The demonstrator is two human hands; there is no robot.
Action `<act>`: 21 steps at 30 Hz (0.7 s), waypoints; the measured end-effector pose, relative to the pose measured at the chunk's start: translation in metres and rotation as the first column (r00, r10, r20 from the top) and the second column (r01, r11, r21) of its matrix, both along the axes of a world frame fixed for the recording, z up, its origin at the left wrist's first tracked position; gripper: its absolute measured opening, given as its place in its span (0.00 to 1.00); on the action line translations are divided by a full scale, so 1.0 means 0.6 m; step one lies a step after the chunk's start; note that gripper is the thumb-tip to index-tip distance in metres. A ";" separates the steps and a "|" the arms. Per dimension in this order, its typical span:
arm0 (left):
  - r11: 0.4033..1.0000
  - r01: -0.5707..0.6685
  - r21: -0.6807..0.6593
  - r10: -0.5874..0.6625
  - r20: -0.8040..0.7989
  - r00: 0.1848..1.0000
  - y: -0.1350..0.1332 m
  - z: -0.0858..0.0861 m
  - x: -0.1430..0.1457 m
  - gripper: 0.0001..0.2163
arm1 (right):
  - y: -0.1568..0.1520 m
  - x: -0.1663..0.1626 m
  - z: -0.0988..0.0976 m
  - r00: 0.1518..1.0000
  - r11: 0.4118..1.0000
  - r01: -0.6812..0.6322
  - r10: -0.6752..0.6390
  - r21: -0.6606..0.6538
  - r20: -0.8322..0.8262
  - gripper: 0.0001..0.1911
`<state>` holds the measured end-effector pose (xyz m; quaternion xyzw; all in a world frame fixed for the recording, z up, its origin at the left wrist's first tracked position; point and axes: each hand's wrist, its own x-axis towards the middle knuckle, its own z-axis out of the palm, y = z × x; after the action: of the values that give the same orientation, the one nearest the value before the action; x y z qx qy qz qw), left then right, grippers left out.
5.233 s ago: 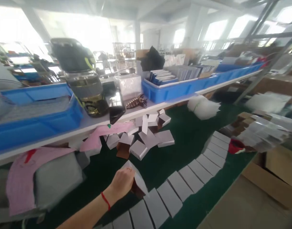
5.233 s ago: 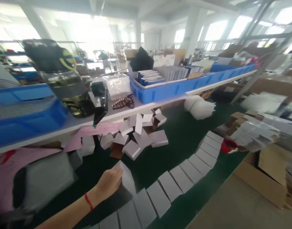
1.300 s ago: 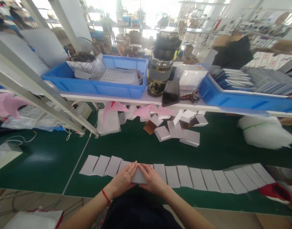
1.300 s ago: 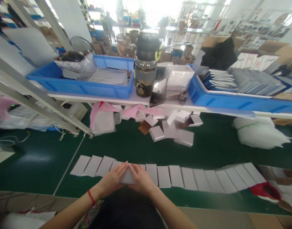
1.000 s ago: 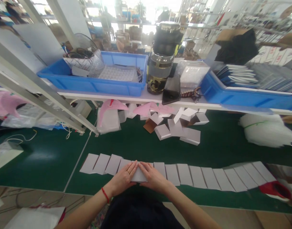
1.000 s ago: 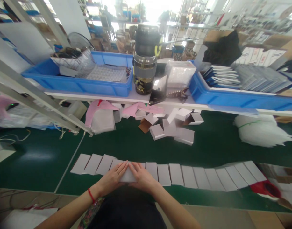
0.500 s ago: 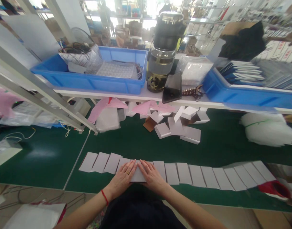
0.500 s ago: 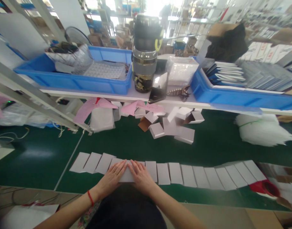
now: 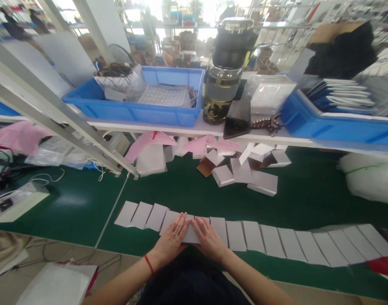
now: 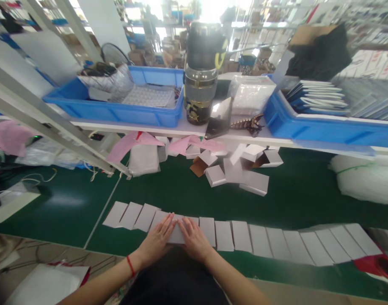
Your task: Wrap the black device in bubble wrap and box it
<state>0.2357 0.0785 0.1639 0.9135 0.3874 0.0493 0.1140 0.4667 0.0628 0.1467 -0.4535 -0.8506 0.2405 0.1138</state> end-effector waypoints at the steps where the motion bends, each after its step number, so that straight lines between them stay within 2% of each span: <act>1: 1.000 -0.014 -0.026 0.015 0.035 0.999 -0.003 0.006 0.005 0.45 | -0.003 0.000 -0.006 1.000 1.000 0.003 -0.003 -0.002 -0.004 0.51; 4: 0.993 -0.071 -0.093 0.087 0.174 0.981 -0.010 0.020 0.019 0.42 | -0.006 0.001 -0.012 1.000 0.999 0.028 -0.028 -0.015 -0.007 0.49; 6: 0.975 -0.186 -0.120 0.212 0.263 0.941 -0.016 0.021 0.026 0.37 | -0.001 0.000 -0.002 0.998 0.998 0.055 -0.055 -0.034 -0.007 0.49; 7: 0.950 -0.279 -0.143 0.310 0.298 0.903 -0.019 0.018 0.029 0.35 | 0.004 -0.002 0.006 0.997 0.996 0.072 -0.073 -0.047 -0.008 0.50; 9: 0.847 -0.477 -0.233 0.531 0.336 0.778 -0.028 0.010 0.032 0.32 | 0.012 -0.011 0.024 0.992 0.990 0.122 -0.122 -0.075 -0.005 0.54; 11: 0.755 -0.580 -0.306 0.656 0.329 0.679 -0.040 0.001 0.033 0.33 | 0.014 -0.030 0.042 0.982 0.977 0.188 -0.188 -0.099 0.017 0.57; 13: 0.764 -0.589 -0.265 0.645 0.312 0.697 -0.053 -0.006 0.028 0.35 | 0.008 -0.057 0.052 0.967 0.959 0.254 -0.248 -0.126 0.058 0.57; 16: 0.838 -0.539 -0.084 0.538 0.286 0.793 -0.066 -0.021 0.013 0.37 | -0.004 -0.091 0.048 0.971 0.939 0.239 -0.226 -0.246 0.079 0.65; 19: 0.887 -0.461 0.015 0.439 0.277 0.855 -0.064 -0.040 0.007 0.45 | -0.012 -0.090 0.035 0.985 0.948 0.156 -0.171 -0.279 -0.032 0.69; 21: 0.893 -0.446 0.059 0.423 0.229 0.877 -0.063 -0.039 0.018 0.51 | -0.020 -0.072 0.037 0.980 0.952 0.109 -0.150 -0.285 -0.128 0.67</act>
<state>0.2463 0.0409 0.1404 0.7976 0.5651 0.1909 0.0898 0.4233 0.0511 0.1686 -0.5007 -0.7662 0.3820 0.1280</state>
